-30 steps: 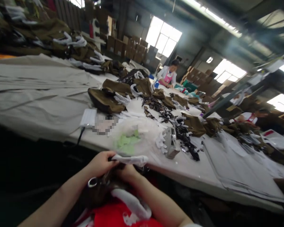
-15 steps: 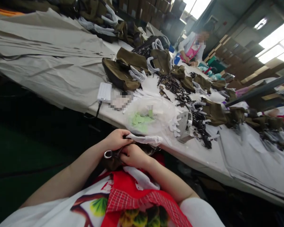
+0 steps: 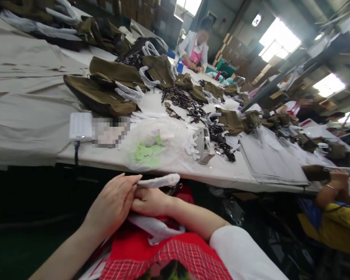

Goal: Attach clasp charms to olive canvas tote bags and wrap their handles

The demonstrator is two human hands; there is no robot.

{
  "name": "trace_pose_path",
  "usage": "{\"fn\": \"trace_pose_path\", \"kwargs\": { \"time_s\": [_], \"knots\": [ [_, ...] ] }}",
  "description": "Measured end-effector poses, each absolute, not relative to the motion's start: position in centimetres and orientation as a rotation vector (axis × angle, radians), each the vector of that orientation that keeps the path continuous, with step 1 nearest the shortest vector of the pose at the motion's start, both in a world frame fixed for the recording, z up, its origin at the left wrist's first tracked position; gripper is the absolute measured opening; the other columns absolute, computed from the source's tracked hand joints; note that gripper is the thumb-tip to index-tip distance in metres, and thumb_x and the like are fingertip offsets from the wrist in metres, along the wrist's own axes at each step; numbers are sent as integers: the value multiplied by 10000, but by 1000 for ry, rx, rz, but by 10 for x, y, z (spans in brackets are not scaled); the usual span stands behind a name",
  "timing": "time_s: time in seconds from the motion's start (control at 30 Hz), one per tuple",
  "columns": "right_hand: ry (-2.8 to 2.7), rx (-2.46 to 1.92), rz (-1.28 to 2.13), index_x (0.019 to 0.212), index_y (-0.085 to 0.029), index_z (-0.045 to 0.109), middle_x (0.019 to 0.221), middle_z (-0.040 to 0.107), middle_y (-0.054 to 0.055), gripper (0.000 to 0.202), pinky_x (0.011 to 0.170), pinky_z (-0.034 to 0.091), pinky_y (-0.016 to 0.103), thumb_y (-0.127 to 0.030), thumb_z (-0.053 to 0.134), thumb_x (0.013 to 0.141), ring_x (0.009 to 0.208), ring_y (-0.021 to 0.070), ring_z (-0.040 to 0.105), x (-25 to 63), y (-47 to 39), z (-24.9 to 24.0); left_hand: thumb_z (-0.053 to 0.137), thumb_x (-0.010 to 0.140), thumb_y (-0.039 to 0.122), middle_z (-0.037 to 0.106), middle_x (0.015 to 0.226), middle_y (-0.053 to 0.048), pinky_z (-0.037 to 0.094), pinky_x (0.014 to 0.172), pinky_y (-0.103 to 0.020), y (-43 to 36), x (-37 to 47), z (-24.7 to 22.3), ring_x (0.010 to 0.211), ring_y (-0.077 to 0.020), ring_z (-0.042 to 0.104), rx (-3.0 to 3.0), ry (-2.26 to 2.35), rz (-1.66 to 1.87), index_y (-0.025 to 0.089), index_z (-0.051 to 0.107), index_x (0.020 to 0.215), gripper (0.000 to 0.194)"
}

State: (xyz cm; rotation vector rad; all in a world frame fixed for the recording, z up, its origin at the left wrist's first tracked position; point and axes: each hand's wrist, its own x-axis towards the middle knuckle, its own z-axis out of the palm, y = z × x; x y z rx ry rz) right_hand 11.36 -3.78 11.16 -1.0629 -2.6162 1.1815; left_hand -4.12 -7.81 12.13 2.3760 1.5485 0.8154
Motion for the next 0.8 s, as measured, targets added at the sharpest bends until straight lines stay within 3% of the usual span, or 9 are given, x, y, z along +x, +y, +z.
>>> {"fn": "trace_pose_path", "kwargs": {
  "time_s": [0.1,0.23,0.33,0.43,0.5,0.6,0.7,0.8],
  "knots": [
    [-2125,-1107,1617,662,-170,576,595,529,-49,216,554,419,173,-151,493,862,561,83,503,134,-36,123,332,960,369,735,1085,-123,495,932,-436,-73,-46,102,985,-275,673,2468,1555,774,140,647,1188,451],
    [-1835,-1185,1820,648,-172,551,535,468,-62,241,485,348,178,-182,466,873,484,68,420,145,-30,133,430,932,394,715,1096,-149,492,913,-438,-76,-43,102,988,-290,667,2645,1482,771,108,612,1203,435],
    [-2026,-1259,1583,639,-172,568,555,501,-47,293,525,362,190,-275,497,905,539,83,467,144,-32,140,427,932,337,717,853,-110,516,758,-400,-75,-35,104,774,-254,675,2733,1469,741,140,663,945,308],
    [-2323,-1253,1002,727,-186,633,670,613,-10,318,619,418,218,-381,497,938,658,123,562,145,-45,153,345,920,181,649,662,-65,493,646,-372,-72,-31,102,625,-224,626,2853,1396,693,181,617,716,340],
    [-2467,-1073,627,901,-215,682,911,691,23,245,777,458,243,-383,509,942,847,153,617,149,-54,164,314,902,123,666,698,-61,497,679,-369,-72,-33,101,665,-222,637,2885,1341,696,184,624,740,356],
    [-2477,-926,330,1121,-256,664,1256,626,50,253,1051,367,314,-382,533,944,1164,191,542,160,-53,167,370,928,170,701,759,-42,500,731,-359,-79,-39,104,703,-214,658,2826,1379,812,188,645,838,290],
    [-2463,-1020,476,1075,-225,688,1193,665,52,279,1077,344,339,-380,475,984,1138,190,560,169,-34,140,471,930,217,747,912,-69,505,788,-359,-86,-44,102,795,-229,695,2813,1435,954,174,657,1033,217],
    [-2496,-1191,967,928,-182,708,925,719,28,407,859,464,256,-340,348,1035,883,149,640,170,-17,91,469,930,219,745,1051,-104,506,852,-364,-82,-44,95,916,-246,702,2758,1436,979,170,650,1133,276]
  ]
}}
